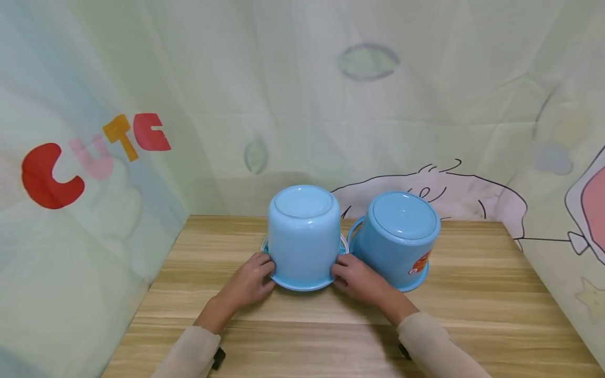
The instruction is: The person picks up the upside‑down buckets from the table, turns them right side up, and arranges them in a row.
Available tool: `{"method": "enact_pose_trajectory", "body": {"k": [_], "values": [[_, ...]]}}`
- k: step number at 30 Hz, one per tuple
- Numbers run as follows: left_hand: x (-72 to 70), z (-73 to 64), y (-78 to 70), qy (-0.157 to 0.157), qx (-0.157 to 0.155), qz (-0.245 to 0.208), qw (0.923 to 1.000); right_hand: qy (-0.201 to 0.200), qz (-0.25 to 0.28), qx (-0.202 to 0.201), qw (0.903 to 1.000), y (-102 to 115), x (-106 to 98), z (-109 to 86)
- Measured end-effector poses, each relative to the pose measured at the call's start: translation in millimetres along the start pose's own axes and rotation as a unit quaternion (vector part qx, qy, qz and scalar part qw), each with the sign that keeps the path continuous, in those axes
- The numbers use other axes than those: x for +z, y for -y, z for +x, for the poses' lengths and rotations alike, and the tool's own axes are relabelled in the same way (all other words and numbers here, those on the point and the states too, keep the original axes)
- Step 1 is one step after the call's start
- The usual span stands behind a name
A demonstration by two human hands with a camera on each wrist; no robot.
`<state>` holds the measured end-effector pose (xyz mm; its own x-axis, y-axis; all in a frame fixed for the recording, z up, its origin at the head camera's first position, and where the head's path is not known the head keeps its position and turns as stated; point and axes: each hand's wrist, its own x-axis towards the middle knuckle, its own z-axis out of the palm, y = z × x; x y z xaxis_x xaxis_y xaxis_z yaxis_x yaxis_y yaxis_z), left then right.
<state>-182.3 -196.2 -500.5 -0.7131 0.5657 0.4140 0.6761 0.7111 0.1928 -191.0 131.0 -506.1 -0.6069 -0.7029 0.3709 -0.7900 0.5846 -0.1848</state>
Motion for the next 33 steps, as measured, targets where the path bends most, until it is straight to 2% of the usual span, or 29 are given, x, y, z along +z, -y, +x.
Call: {"method": "enact_pose_trajectory", "body": {"k": [3, 13, 18, 23, 28, 33], "values": [[-1.5, -0.1, -1.3, -0.009, 0.004, 0.001, 0.9999, -0.002, 0.003, 0.000, 1.0000, 1.9, -4.1, -1.1], [-6.0, -3.2, -4.7, -0.059, 0.041, 0.002, 0.9974, -0.026, -0.037, -0.023, 0.9987, 7.2, -11.4, -4.4], [-7.7, -3.4, -5.0, -0.086, 0.067, 0.003, 0.9941, -0.031, -0.064, -0.046, 0.9964, 9.9, -16.7, -4.8], [-9.0, -4.0, -5.4, -0.112, 0.092, 0.008, 0.9895, -0.039, -0.068, -0.058, 0.9952, 11.3, -25.1, -3.9], [-10.7, -4.8, -7.1, -0.122, 0.116, 0.014, 0.9857, -0.041, -0.078, -0.077, 0.9931, 10.8, -32.2, -3.2], [-13.0, -5.2, -9.8, -0.122, 0.120, 0.024, 0.9850, -0.060, -0.086, -0.082, 0.9911, 9.6, -36.9, -4.1]]}}
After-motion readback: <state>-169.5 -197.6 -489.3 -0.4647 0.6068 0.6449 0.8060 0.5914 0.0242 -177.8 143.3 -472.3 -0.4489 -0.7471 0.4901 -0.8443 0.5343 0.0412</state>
